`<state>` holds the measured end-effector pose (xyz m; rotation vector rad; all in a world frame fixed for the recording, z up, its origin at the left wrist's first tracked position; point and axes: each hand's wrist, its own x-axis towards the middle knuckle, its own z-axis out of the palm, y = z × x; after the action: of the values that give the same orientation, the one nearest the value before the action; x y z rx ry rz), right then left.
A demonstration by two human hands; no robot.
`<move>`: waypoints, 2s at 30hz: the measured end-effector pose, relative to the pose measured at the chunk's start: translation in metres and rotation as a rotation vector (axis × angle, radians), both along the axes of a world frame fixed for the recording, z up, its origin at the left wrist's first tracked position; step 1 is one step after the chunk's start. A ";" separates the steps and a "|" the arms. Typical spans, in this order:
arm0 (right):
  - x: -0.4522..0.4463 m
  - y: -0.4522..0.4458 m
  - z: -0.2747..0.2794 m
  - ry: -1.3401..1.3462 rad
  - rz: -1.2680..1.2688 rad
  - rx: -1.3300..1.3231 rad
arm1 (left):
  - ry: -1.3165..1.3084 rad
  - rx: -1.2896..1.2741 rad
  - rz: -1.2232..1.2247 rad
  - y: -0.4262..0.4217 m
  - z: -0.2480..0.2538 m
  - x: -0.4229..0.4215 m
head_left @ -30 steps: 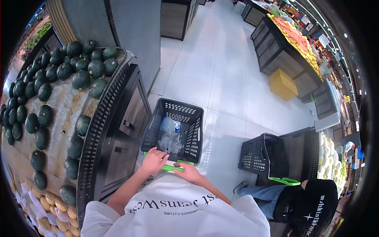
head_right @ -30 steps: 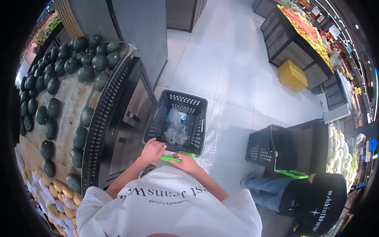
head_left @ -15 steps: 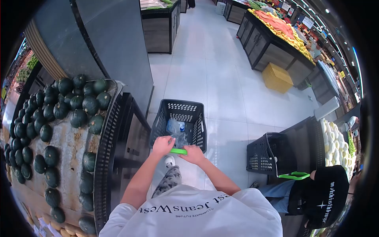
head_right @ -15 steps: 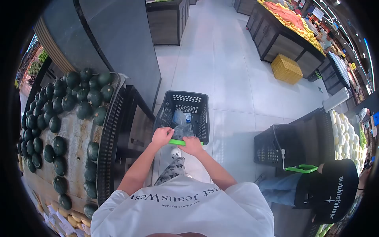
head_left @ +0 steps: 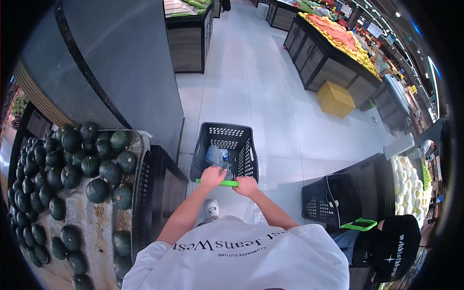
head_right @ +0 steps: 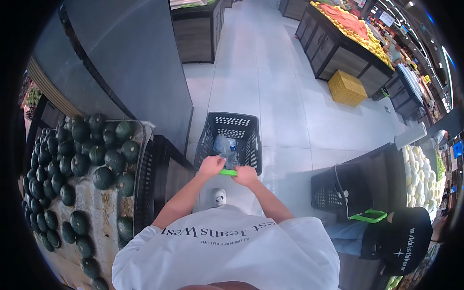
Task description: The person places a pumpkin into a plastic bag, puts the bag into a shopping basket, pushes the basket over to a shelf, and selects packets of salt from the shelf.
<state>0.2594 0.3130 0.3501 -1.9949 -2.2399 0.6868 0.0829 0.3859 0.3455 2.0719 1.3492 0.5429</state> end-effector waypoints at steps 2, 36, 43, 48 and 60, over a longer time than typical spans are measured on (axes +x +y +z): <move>0.006 0.018 -0.004 -0.018 -0.022 0.040 | -0.007 -0.027 -0.007 0.019 -0.001 0.005; 0.126 0.421 -0.024 -0.020 0.118 -0.053 | 0.072 -0.175 0.216 0.388 -0.010 0.118; 0.139 0.503 -0.035 -0.009 0.165 -0.041 | 0.153 -0.220 0.313 0.461 -0.017 0.130; 0.147 0.552 -0.033 -0.025 0.202 -0.042 | 0.160 -0.241 0.342 0.506 -0.023 0.138; 0.152 0.689 -0.037 -0.014 0.225 -0.062 | 0.167 -0.280 0.352 0.641 -0.033 0.140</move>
<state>0.4110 1.0024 0.3126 -1.7935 -2.5068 0.7722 0.2227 1.0265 0.3125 1.6930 1.7939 0.3043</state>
